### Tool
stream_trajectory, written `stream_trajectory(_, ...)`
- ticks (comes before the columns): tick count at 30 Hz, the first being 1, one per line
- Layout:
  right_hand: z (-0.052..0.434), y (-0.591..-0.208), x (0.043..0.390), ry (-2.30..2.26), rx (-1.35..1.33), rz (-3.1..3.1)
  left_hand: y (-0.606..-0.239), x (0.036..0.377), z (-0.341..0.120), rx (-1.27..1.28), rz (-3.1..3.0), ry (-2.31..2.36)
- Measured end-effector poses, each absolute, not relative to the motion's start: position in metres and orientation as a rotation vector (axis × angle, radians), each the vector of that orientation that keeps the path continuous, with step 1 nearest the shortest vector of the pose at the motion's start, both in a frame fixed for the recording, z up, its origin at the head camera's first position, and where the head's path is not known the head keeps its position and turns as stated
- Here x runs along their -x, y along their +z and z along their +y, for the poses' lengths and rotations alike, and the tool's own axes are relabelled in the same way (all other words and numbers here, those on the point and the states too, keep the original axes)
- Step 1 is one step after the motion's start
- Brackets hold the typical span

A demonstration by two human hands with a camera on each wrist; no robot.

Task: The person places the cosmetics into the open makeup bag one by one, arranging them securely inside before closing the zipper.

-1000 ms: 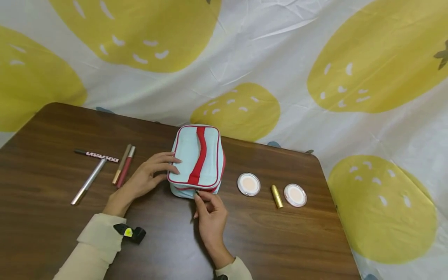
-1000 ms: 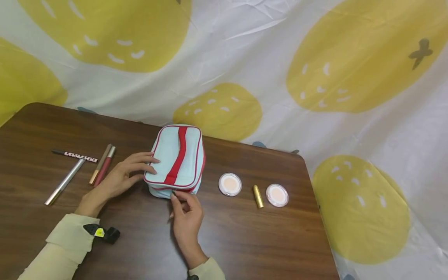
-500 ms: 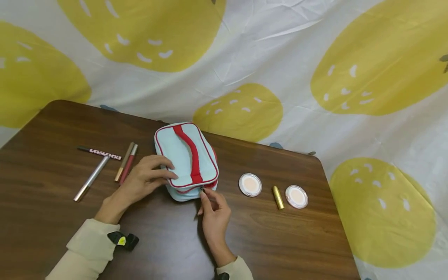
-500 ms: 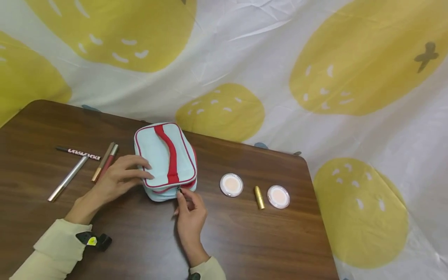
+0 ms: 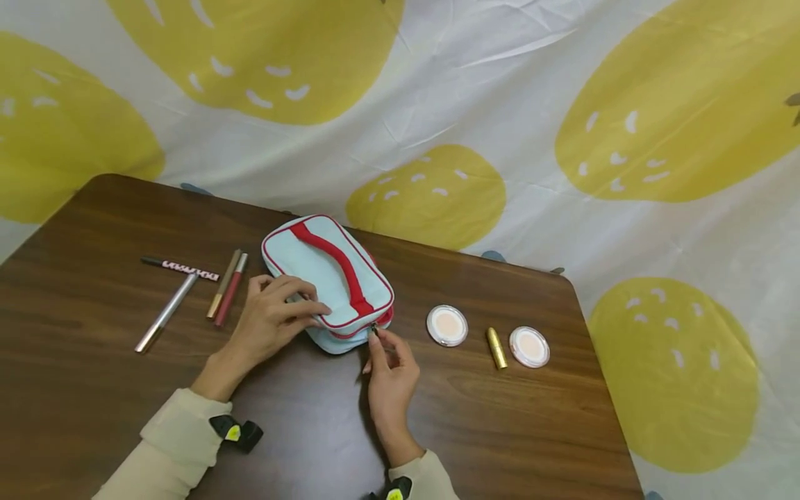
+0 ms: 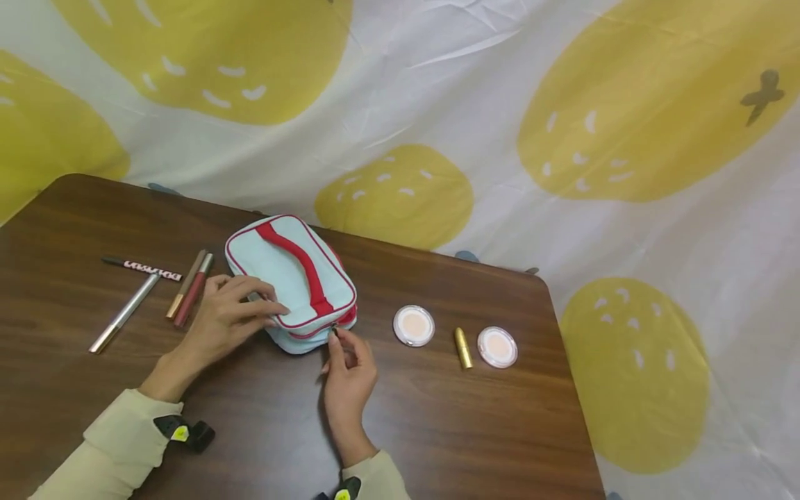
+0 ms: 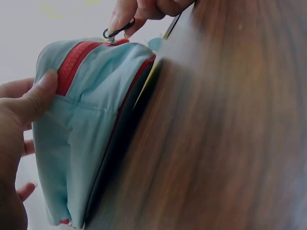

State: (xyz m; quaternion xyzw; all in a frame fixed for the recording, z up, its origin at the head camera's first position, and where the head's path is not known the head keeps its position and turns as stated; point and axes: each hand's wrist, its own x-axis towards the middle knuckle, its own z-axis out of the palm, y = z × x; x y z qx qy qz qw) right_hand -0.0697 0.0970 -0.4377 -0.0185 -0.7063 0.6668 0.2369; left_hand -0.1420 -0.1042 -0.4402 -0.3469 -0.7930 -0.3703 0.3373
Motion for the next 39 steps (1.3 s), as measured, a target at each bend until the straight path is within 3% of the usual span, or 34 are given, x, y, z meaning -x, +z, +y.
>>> stream_trajectory(24, 0.097, -0.439, 0.069, 1.800, -0.006, -1.929, -0.442, 0.142, -0.074, 0.709, -2.077, -0.952)
stream_trajectory(39, 0.095, -0.439, 0.068, 1.811, -0.008, -1.924, -0.443, 0.142, -0.082, 0.808, -2.075, -1.074)
